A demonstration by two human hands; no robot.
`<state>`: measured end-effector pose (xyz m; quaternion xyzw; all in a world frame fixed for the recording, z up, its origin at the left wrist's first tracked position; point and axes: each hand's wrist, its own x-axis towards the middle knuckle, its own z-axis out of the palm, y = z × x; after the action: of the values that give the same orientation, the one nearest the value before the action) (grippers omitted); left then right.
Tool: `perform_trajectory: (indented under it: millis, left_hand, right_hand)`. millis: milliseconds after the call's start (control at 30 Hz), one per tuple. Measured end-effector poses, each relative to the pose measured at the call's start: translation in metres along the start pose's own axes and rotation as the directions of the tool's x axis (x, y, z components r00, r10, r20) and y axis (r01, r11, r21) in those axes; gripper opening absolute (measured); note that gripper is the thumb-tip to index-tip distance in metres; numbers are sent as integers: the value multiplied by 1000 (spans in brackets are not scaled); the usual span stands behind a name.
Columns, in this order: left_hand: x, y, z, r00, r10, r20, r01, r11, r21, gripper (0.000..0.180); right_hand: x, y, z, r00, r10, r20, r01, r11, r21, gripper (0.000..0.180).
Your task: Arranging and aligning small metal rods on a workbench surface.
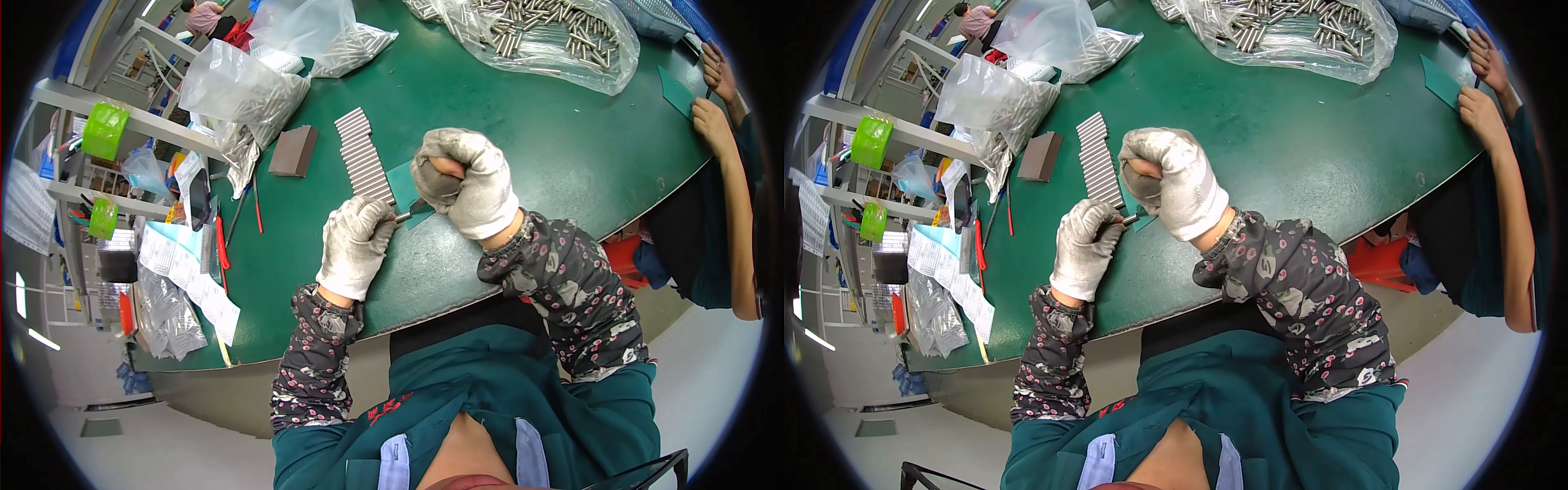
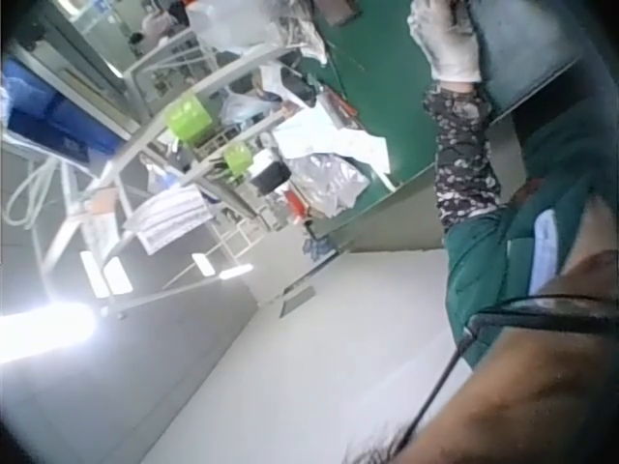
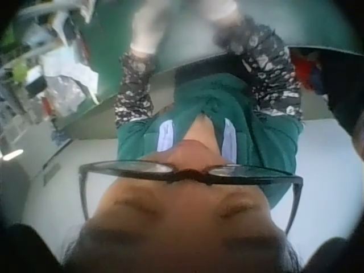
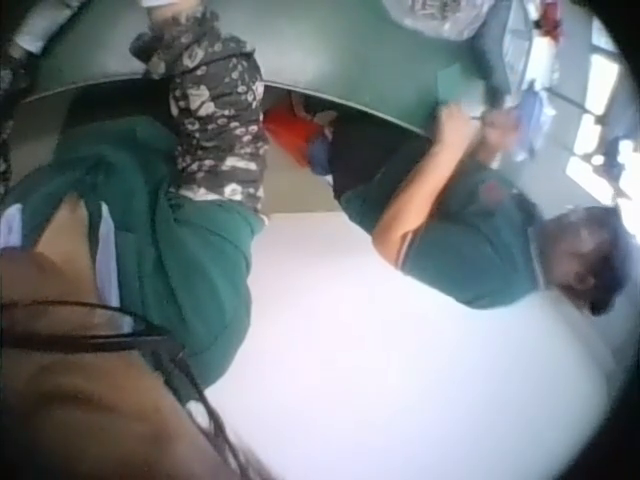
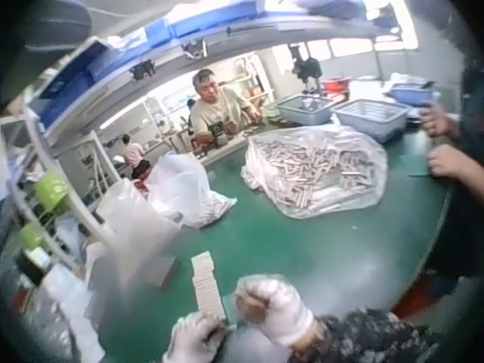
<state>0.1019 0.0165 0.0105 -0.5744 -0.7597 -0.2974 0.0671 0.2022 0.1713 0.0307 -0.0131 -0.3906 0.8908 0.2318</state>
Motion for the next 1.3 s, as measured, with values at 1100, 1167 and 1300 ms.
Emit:
perform_trajectory:
  millis: [1100,1167,1300]
  left_hand:
    - [2,2,-1,1000,-2,15,2,1000,-17,23]
    - [4,4,-2,1000,0,18,0,1000,-15,23]
    - [4,5,0,999,-13,35,13,1000,-16,17]
  right_hand:
    - [2,-8,6,997,61,51,-57,995,-86,37]
    - [2,-10,9,997,40,70,-28,987,-158,36]
    - [4,-7,6,992,26,123,-7,988,-154,35]
